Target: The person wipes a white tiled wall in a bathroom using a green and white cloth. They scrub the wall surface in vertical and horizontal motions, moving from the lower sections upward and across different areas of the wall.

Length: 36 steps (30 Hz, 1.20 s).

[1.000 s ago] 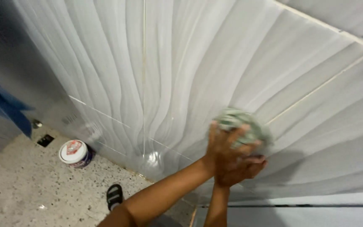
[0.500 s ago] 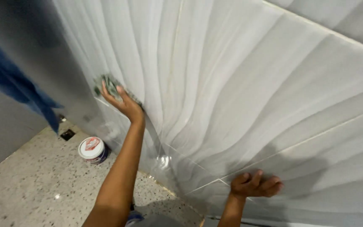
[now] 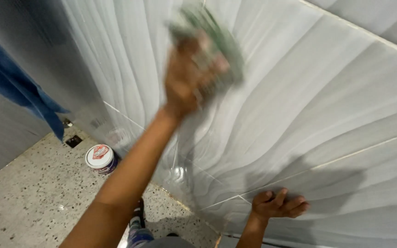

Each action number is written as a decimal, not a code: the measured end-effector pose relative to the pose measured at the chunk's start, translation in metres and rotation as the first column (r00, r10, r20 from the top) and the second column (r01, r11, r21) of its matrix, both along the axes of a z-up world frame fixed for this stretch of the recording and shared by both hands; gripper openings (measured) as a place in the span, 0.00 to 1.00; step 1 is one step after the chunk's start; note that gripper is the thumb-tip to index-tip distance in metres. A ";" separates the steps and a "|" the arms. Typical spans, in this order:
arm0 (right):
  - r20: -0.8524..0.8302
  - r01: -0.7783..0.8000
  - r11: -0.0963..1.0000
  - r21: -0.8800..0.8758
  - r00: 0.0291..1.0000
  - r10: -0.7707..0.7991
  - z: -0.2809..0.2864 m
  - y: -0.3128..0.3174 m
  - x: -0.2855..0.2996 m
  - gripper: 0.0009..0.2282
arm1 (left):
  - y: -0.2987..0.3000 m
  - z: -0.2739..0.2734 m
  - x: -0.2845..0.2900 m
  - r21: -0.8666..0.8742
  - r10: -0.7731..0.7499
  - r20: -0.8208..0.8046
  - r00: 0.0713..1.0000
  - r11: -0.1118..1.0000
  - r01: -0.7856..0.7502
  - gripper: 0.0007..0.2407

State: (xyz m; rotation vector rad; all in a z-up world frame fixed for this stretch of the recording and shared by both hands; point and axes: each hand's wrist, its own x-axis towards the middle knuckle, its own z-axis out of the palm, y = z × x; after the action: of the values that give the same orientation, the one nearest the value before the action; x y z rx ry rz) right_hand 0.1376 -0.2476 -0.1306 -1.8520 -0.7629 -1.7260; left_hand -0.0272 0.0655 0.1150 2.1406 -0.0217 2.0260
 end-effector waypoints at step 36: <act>0.064 -0.018 1.000 0.015 0.998 0.017 0.004 0.001 0.002 0.19 | -0.066 -0.154 0.013 -0.488 0.362 -0.002 0.932 0.814 -0.316 0.26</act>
State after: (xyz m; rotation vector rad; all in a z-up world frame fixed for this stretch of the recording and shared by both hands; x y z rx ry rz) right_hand 0.1395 -0.2467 -0.1269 -1.7822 -0.7861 -1.7819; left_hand -0.0140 -0.0002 -0.0390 1.8214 0.8248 2.0202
